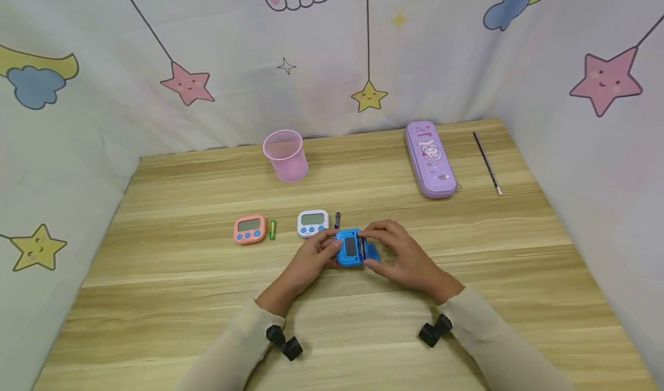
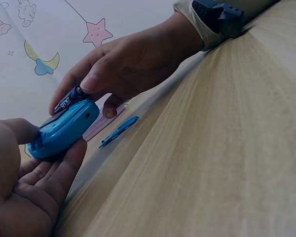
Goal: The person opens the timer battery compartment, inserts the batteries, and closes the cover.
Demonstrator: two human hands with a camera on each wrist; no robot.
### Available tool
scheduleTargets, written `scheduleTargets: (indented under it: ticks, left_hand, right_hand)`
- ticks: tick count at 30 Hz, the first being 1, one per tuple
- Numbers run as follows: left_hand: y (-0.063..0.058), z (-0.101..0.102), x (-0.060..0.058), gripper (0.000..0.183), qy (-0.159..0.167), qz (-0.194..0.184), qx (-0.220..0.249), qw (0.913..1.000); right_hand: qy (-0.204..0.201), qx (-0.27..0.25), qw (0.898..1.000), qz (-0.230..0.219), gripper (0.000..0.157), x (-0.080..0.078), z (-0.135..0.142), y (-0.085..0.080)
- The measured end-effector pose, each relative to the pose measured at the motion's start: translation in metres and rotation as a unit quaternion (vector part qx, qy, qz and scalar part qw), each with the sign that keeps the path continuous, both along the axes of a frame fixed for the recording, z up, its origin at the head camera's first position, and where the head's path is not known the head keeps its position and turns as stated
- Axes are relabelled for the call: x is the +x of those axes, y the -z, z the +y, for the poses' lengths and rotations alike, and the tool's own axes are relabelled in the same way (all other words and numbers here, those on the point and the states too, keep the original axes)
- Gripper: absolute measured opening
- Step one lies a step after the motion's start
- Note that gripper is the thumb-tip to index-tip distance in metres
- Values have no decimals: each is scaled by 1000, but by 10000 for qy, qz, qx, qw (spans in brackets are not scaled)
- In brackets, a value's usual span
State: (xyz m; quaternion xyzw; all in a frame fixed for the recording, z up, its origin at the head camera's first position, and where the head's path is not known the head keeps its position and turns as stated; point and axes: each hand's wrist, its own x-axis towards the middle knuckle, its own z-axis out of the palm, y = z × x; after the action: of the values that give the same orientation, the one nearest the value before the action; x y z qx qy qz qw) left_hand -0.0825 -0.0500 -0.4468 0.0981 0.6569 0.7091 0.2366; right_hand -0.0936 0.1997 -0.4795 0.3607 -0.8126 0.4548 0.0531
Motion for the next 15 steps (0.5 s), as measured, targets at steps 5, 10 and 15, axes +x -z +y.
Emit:
scheduleTargets:
  ticks: [5, 10, 15]
  left_hand:
    - [0, 0, 0, 40, 40, 14, -68, 10000]
    - [-2, 1, 0, 39, 30, 41, -109, 9999]
    - [-2, 1, 0, 39, 50, 16, -89, 9999]
  right_hand:
    - [29, 103, 9999, -91, 54, 1, 0, -1]
    - [73, 187, 9996, -180, 54, 0, 0, -2]
    - [91, 242, 9995, -188, 54, 0, 1, 0]
